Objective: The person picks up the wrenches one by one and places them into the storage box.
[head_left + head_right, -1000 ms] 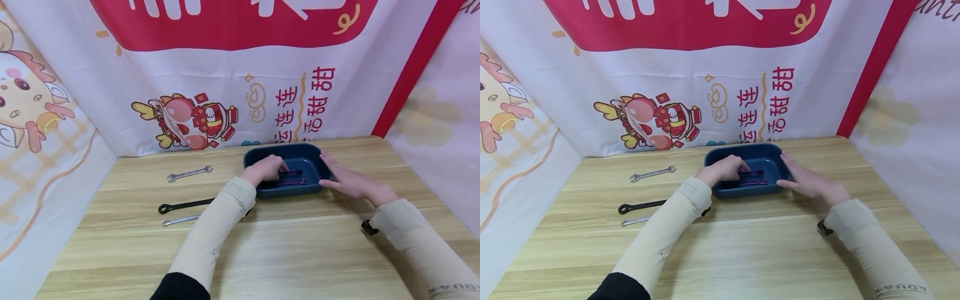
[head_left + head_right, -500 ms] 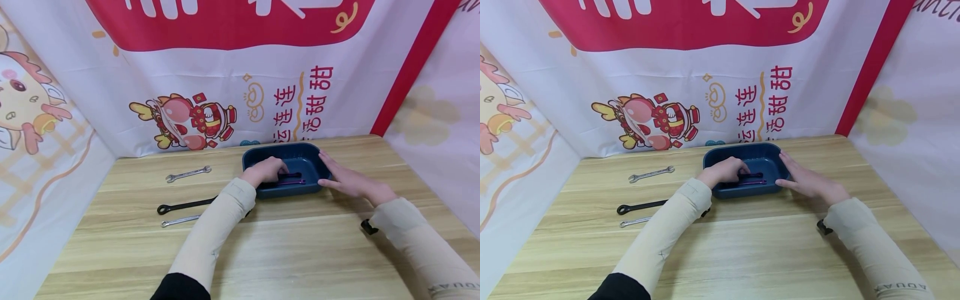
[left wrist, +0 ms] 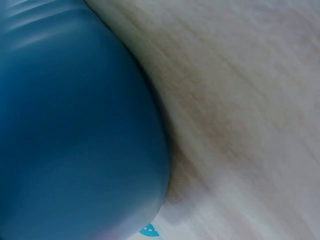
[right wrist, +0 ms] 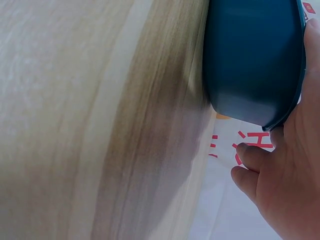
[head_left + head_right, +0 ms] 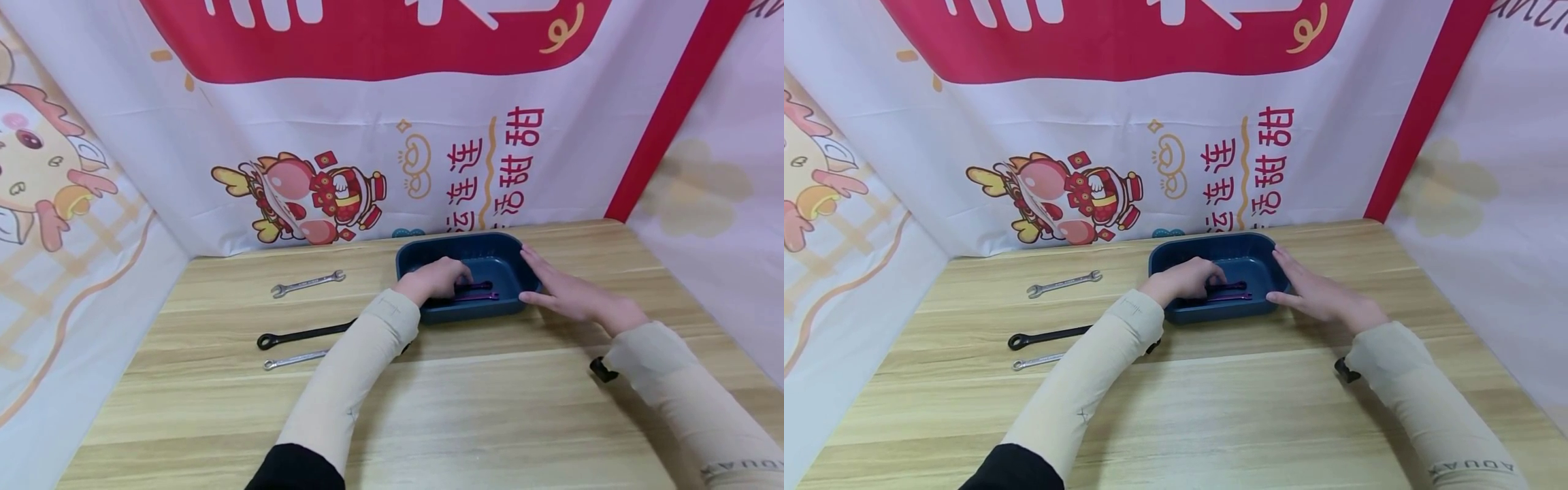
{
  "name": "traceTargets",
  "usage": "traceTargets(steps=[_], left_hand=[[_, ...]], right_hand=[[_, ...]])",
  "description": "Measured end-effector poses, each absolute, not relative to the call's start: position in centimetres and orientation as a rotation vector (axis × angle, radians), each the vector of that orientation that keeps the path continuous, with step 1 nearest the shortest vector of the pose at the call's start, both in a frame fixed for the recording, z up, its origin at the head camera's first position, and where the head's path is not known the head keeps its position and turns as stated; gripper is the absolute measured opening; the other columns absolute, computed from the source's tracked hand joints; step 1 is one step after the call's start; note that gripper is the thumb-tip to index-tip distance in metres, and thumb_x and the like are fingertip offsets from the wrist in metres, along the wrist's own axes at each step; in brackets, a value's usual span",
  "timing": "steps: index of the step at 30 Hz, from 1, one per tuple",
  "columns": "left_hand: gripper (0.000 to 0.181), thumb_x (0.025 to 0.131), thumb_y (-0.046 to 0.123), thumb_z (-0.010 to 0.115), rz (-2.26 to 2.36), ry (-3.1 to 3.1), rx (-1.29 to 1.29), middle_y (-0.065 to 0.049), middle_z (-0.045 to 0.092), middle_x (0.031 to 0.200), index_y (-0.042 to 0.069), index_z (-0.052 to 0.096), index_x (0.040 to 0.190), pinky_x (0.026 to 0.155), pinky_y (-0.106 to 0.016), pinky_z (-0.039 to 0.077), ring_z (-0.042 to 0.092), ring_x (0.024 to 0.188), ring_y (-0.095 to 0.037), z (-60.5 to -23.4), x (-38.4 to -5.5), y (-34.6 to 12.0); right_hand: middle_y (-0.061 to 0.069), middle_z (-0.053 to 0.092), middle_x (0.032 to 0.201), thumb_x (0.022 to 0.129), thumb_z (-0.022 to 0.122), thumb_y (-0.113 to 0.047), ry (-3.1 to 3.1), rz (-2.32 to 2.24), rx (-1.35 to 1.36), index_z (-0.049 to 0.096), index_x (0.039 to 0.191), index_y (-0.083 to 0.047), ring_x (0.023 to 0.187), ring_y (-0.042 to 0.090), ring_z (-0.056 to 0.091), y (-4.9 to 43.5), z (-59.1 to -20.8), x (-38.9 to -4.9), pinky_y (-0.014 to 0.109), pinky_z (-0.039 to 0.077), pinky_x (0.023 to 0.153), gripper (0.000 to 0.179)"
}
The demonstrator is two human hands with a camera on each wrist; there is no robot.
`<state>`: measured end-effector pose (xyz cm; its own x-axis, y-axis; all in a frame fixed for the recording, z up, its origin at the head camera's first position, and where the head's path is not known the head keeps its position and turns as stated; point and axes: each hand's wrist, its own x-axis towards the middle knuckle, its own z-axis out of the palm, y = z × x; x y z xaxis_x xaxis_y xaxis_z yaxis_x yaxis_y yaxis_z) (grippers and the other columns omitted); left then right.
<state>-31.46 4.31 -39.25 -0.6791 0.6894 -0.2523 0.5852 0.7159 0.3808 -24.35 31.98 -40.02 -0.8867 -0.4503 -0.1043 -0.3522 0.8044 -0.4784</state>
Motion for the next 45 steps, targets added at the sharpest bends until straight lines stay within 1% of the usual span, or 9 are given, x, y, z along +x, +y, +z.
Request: traceTargets(steps=[15, 19, 28, 45], left_hand=[[0.041, 0.097, -0.003, 0.063, 0.394, 2.520, 0.962, -0.008, 0.065, 0.126, 0.017, 0.068, 0.133, 0.101, -0.038, 0.049, 0.059, 0.110, -0.017, -39.52, -31.69, 4.34], [0.041, 0.098, -0.002, 0.062, 0.390, 2.516, 0.958, -0.008, 0.065, 0.126, 0.017, 0.067, 0.134, 0.101, -0.038, 0.049, 0.059, 0.110, -0.017, -39.43, -31.58, 4.27], [0.042, 0.098, -0.004, 0.062, 0.363, 2.520, 0.965, -0.006, 0.064, 0.119, 0.018, 0.067, 0.133, 0.095, -0.035, 0.051, 0.059, 0.105, -0.017, -39.30, -31.38, 4.31], [0.044, 0.097, -0.006, 0.062, 0.366, 2.516, 0.964, -0.005, 0.063, 0.118, 0.019, 0.069, 0.132, 0.094, -0.034, 0.051, 0.057, 0.104, -0.017, -39.04, -31.08, 4.19]], right_hand=[[0.019, -0.005, 0.170, 0.104, 0.058, -0.040, 2.779, -0.659, -0.604, -0.001, 0.164, -0.006, 0.152, 0.047, 0.006, 31.96, -39.99, -24.30, 0.066, 0.016, 0.116, 0.091], [0.021, -0.004, 0.169, 0.104, 0.058, -0.040, 2.780, -0.659, -0.614, 0.000, 0.164, -0.005, 0.152, 0.048, 0.007, 31.82, -39.86, -24.26, 0.066, 0.016, 0.115, 0.091], [0.022, -0.003, 0.169, 0.104, 0.058, -0.039, 2.788, -0.657, -0.619, 0.000, 0.164, -0.005, 0.152, 0.047, 0.008, 31.78, -39.87, -24.21, 0.066, 0.017, 0.116, 0.090], [0.022, -0.003, 0.169, 0.104, 0.058, -0.039, 2.789, -0.651, -0.619, 0.000, 0.164, -0.004, 0.152, 0.048, 0.008, 31.66, -39.70, -24.13, 0.066, 0.017, 0.115, 0.091]])
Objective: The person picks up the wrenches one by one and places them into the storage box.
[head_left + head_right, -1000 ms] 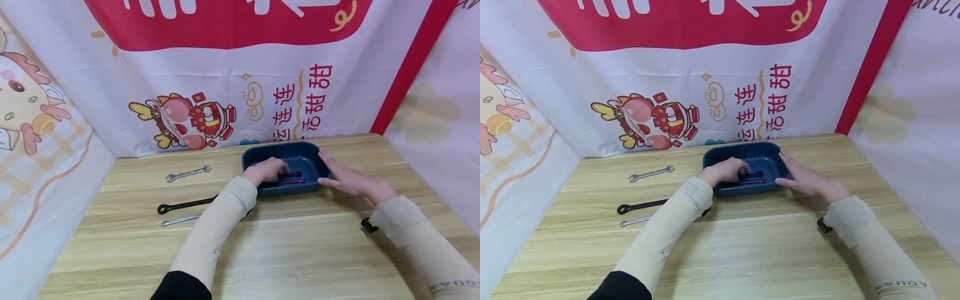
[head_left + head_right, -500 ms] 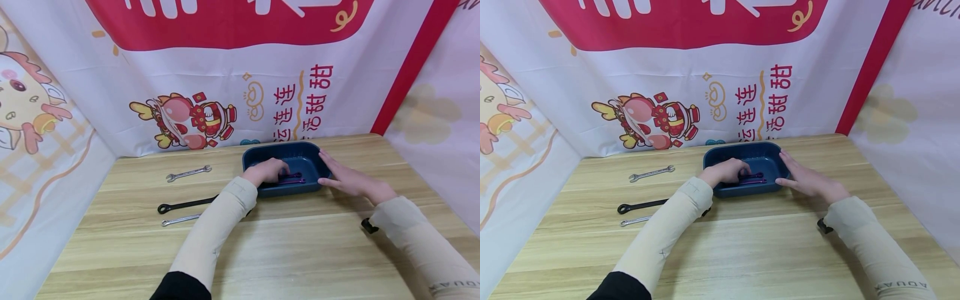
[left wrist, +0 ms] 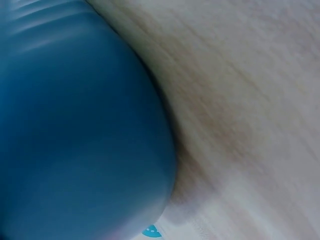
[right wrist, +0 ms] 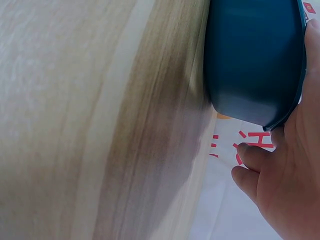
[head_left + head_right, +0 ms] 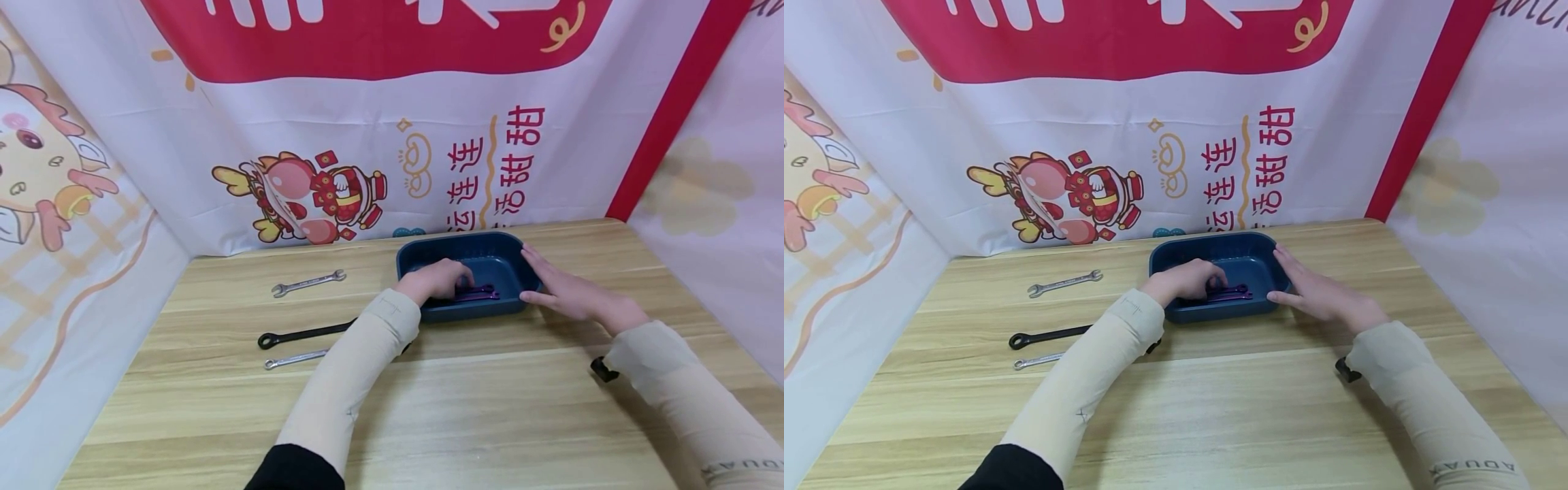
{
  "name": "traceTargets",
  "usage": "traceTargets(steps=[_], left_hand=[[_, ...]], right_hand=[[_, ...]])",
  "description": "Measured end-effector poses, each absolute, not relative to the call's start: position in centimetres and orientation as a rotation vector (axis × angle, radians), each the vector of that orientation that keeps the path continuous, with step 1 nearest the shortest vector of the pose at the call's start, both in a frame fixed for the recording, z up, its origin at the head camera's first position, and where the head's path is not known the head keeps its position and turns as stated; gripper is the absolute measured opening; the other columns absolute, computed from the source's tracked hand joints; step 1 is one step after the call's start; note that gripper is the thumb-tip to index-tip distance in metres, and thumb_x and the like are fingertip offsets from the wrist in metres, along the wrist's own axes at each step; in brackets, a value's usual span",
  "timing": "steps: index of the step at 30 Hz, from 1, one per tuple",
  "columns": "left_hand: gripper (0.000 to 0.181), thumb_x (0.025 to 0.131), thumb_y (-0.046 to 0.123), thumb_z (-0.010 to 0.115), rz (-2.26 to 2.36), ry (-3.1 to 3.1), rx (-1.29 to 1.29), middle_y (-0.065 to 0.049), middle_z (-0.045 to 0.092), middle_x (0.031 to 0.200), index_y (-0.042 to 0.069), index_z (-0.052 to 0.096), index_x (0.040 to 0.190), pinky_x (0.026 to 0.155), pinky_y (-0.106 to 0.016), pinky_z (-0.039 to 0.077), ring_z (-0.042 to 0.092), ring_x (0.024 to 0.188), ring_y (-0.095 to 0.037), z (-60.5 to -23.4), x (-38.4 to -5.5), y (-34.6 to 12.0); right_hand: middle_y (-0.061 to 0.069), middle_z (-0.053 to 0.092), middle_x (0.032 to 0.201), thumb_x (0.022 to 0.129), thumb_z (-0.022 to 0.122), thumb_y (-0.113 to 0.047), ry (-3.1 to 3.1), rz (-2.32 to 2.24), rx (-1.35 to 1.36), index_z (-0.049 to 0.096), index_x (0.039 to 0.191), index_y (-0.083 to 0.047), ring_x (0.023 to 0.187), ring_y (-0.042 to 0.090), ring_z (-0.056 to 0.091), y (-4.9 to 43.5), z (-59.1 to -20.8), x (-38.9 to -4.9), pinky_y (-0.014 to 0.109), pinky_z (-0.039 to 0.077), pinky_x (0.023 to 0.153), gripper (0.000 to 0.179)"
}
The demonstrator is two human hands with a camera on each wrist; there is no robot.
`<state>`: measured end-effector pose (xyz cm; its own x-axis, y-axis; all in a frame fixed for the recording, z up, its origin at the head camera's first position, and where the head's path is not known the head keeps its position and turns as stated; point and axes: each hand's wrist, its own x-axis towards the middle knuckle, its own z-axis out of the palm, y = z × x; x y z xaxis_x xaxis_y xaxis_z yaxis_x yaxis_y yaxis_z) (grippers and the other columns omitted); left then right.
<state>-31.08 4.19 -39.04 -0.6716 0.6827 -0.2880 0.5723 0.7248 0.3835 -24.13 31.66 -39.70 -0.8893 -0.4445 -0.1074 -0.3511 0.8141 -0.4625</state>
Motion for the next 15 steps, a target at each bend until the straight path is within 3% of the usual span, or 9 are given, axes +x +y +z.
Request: traceTargets(steps=[7, 15], left_hand=[[0.042, 0.096, -0.006, 0.062, 0.387, 2.520, 0.955, -0.004, 0.064, 0.116, 0.019, 0.070, 0.128, 0.095, -0.033, 0.050, 0.057, 0.104, -0.017, -39.06, -31.20, 4.07], [0.031, 0.099, 0.007, 0.065, 0.401, 2.572, 1.000, -0.004, 0.067, 0.116, 0.016, 0.071, 0.127, 0.095, -0.031, 0.049, 0.060, 0.105, -0.013, -38.70, -31.63, 3.72]], right_hand=[[0.021, -0.004, 0.169, 0.104, 0.058, -0.040, 2.786, -0.641, -0.614, -0.001, 0.164, -0.005, 0.152, 0.048, 0.007, 31.69, -39.82, -24.13, 0.067, 0.016, 0.115, 0.092], [0.021, -0.005, 0.169, 0.104, 0.058, -0.040, 2.777, -0.649, -0.605, -0.003, 0.164, -0.006, 0.152, 0.048, 0.006, 31.83, -39.86, -24.26, 0.067, 0.015, 0.115, 0.092]])
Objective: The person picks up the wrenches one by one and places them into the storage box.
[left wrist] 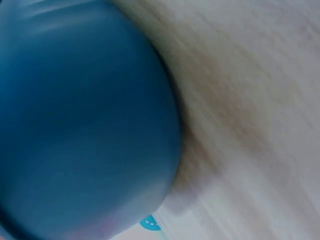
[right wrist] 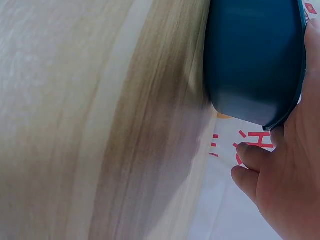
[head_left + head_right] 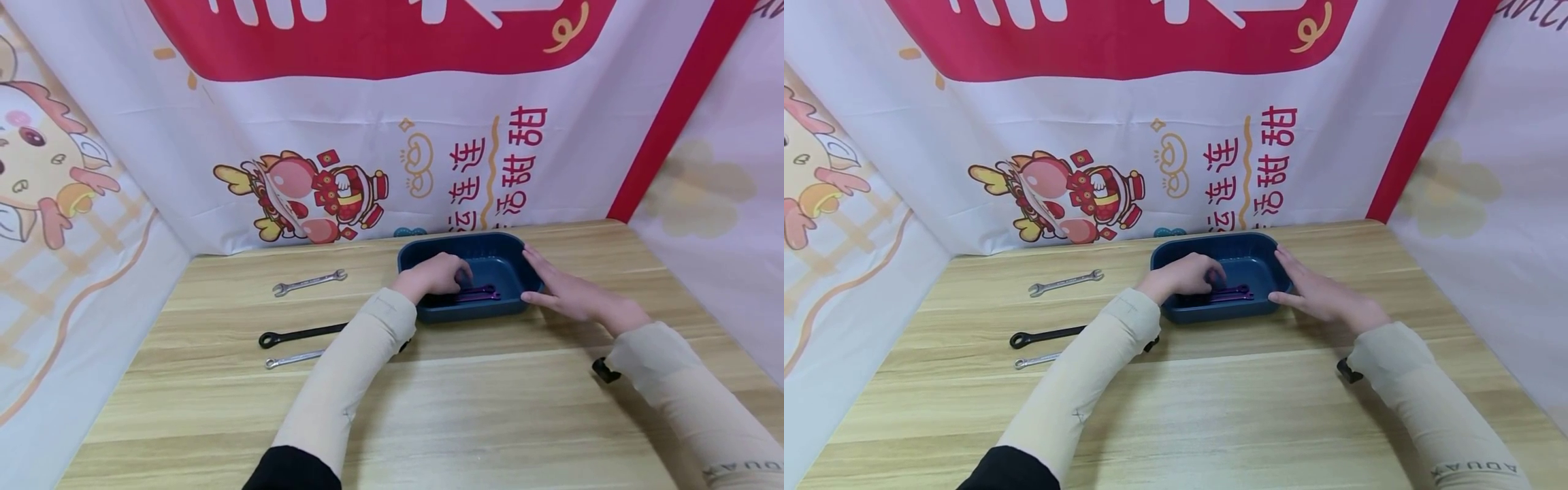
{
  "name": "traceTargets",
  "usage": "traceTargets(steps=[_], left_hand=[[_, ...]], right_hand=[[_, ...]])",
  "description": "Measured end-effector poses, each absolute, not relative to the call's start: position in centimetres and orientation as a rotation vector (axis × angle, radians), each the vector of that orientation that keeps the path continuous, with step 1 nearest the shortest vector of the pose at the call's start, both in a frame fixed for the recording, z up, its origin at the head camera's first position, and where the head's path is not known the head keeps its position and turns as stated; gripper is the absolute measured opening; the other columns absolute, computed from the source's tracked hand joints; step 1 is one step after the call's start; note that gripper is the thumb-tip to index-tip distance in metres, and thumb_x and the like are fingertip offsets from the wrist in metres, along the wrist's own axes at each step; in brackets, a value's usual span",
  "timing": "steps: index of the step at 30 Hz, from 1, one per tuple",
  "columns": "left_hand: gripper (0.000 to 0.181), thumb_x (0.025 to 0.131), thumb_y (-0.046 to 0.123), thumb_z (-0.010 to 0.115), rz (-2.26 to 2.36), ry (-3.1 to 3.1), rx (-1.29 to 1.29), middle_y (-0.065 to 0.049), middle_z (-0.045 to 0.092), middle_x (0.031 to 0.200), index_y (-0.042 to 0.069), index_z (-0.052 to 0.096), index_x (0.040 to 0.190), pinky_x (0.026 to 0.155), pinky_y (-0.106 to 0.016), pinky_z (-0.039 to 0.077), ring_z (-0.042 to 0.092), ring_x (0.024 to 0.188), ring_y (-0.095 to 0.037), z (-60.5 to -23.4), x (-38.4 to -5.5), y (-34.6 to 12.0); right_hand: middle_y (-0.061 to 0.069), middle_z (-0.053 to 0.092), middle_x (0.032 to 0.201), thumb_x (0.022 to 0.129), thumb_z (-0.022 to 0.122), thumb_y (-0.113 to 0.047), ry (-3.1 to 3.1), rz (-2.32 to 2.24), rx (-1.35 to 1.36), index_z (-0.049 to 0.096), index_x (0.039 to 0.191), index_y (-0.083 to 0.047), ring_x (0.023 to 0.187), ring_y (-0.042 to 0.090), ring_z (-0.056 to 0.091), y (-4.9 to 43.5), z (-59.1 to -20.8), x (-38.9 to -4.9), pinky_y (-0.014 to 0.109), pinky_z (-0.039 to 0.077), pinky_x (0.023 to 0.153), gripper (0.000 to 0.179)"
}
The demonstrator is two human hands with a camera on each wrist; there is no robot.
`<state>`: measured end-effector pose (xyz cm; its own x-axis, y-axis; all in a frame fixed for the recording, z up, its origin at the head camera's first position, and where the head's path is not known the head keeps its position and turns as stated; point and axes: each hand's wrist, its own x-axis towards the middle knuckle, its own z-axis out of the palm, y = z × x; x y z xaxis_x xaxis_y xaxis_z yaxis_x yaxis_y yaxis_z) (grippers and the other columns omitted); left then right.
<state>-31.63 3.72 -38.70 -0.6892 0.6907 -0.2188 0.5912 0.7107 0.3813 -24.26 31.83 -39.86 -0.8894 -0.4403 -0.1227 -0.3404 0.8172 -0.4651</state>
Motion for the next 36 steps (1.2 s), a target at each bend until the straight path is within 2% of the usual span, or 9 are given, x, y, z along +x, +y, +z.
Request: traceTargets(steps=[8, 16, 21, 27, 36], left_hand=[[0.033, 0.101, 0.012, 0.063, 0.454, 2.600, 1.004, -0.002, 0.067, 0.114, 0.015, 0.068, 0.133, 0.094, -0.031, 0.049, 0.060, 0.101, -0.014, -37.7, -31.2, 3.0], [0.037, 0.100, 0.009, 0.060, 0.568, 2.618, 1.062, -0.003, 0.069, 0.117, 0.011, 0.065, 0.137, 0.095, -0.030, 0.048, 0.061, 0.106, -0.014, -37.0, -31.1, 2.1], [0.037, 0.100, 0.009, 0.060, 0.621, 2.621, 1.082, -0.003, 0.070, 0.117, 0.011, 0.064, 0.137, 0.092, -0.029, 0.048, 0.062, 0.106, -0.014, -36.5, -31.1, 1.5], [0.038, 0.101, 0.010, 0.061, 0.634, 2.626, 1.078, -0.005, 0.070, 0.119, 0.012, 0.064, 0.138, 0.085, -0.029, 0.049, 0.063, 0.098, -0.014, -35.8, -30.9, 0.8], [0.038, 0.101, 0.009, 0.062, 0.697, 2.648, 1.116, -0.007, 0.070, 0.118, 0.012, 0.062, 0.139, 0.090, -0.031, 0.051, 0.065, 0.101, -0.016, -34.3, -30.0, 0.0]], right_hand=[[0.021, -0.005, 0.169, 0.104, 0.058, -0.041, 2.783, -0.643, -0.620, -0.001, 0.164, -0.005, 0.152, 0.048, 0.006, 31.9, -39.9, -24.3, 0.067, 0.015, 0.115, 0.092], [0.022, -0.004, 0.169, 0.104, 0.059, -0.039, 2.775, -0.654, -0.627, -0.001, 0.164, -0.003, 0.151, 0.050, 0.008, 31.7, -39.6, -24.0, 0.068, 0.016, 0.115, 0.092], [0.021, -0.004, 0.169, 0.104, 0.058, -0.040, 2.769, -0.650, -0.608, -0.001, 0.164, -0.004, 0.151, 0.049, 0.007, 31.6, -39.4, -24.0, 0.067, 0.015, 0.115, 0.092], [0.021, -0.005, 0.169, 0.104, 0.058, -0.041, 2.772, -0.643, -0.597, -0.002, 0.164, -0.006, 0.152, 0.048, 0.006, 31.8, -39.7, -24.0, 0.067, 0.015, 0.115, 0.092], [0.020, -0.004, 0.170, 0.104, 0.058, -0.042, 2.769, -0.672, -0.618, -0.001, 0.165, -0.007, 0.152, 0.047, 0.006, 32.0, -39.7, -24.2, 0.067, 0.014, 0.116, 0.092]])
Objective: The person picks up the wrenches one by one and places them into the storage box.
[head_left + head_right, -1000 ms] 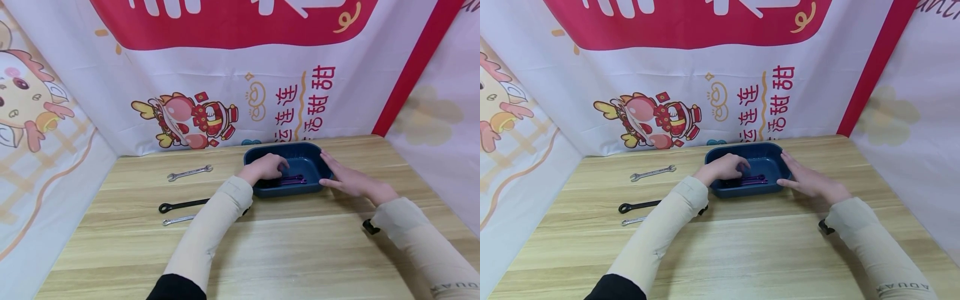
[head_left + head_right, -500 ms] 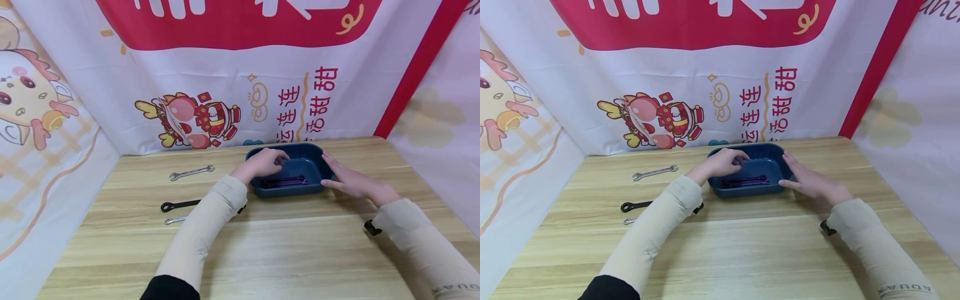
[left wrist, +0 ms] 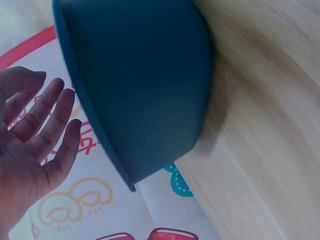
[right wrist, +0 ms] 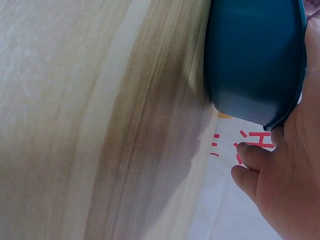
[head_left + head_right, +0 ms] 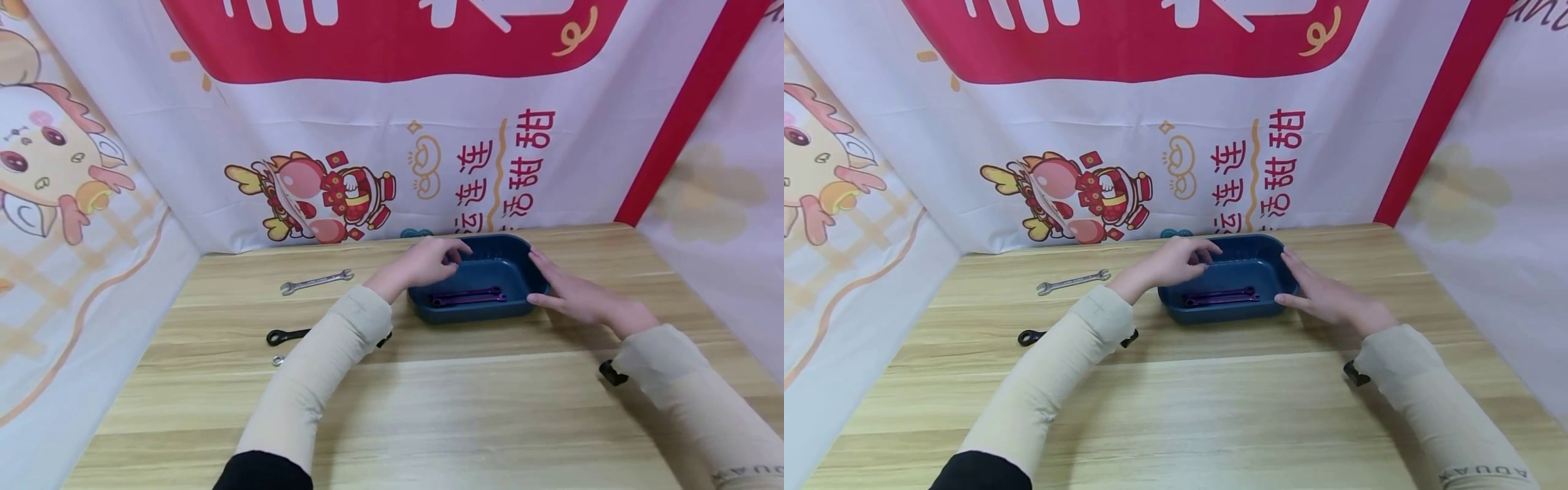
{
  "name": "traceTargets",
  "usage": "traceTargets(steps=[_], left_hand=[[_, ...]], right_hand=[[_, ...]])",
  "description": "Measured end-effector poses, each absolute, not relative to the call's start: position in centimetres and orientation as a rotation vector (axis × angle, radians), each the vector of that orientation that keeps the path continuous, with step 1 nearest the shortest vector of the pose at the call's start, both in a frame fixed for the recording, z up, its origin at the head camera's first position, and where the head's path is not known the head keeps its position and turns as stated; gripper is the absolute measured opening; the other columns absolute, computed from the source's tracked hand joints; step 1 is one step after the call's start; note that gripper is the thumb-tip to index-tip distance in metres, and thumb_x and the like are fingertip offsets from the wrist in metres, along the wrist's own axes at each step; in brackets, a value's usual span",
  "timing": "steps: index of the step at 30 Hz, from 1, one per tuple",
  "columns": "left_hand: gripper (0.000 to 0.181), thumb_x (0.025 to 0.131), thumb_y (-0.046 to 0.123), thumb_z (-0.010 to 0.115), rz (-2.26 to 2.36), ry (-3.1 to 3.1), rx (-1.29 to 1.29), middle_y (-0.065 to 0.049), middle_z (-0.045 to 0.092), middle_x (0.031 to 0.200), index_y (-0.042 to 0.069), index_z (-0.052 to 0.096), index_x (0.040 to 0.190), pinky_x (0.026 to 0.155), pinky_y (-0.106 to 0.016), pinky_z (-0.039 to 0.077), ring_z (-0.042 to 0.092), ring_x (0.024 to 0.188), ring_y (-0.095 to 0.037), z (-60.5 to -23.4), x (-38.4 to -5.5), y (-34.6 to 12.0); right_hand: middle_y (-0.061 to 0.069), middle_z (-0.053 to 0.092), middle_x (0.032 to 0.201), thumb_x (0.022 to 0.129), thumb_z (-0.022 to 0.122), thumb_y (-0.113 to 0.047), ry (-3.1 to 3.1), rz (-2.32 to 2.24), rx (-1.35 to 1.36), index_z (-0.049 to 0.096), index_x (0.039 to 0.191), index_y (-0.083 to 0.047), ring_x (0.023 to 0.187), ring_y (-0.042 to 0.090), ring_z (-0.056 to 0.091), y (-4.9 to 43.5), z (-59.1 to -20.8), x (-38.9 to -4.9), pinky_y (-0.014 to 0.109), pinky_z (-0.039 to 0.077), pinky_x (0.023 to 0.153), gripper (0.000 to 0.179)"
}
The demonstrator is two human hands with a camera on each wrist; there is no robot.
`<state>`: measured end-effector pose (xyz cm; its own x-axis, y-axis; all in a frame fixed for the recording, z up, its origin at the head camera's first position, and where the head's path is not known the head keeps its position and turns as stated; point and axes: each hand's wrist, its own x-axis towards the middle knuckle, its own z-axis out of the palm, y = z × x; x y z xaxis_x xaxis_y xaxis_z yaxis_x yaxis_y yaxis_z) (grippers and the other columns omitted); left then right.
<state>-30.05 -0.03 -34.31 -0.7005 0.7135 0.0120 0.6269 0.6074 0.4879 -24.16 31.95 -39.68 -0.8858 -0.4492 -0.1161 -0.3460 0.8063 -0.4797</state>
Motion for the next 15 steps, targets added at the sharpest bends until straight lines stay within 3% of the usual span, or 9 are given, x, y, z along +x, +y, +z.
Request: traceTargets(steps=[15], left_hand=[[0.036, 0.101, 0.007, 0.062, 0.840, 2.683, 1.115, -0.013, 0.070, 0.118, 0.010, 0.064, 0.136, 0.086, -0.034, 0.053, 0.065, 0.096, -0.020, -33.4, -29.2, -3.6]], right_hand=[[0.019, -0.005, 0.170, 0.104, 0.058, -0.043, 2.766, -0.660, -0.626, -0.002, 0.164, -0.006, 0.152, 0.048, 0.007, 32.0, -39.7, -24.3, 0.067, 0.015, 0.115, 0.093]])
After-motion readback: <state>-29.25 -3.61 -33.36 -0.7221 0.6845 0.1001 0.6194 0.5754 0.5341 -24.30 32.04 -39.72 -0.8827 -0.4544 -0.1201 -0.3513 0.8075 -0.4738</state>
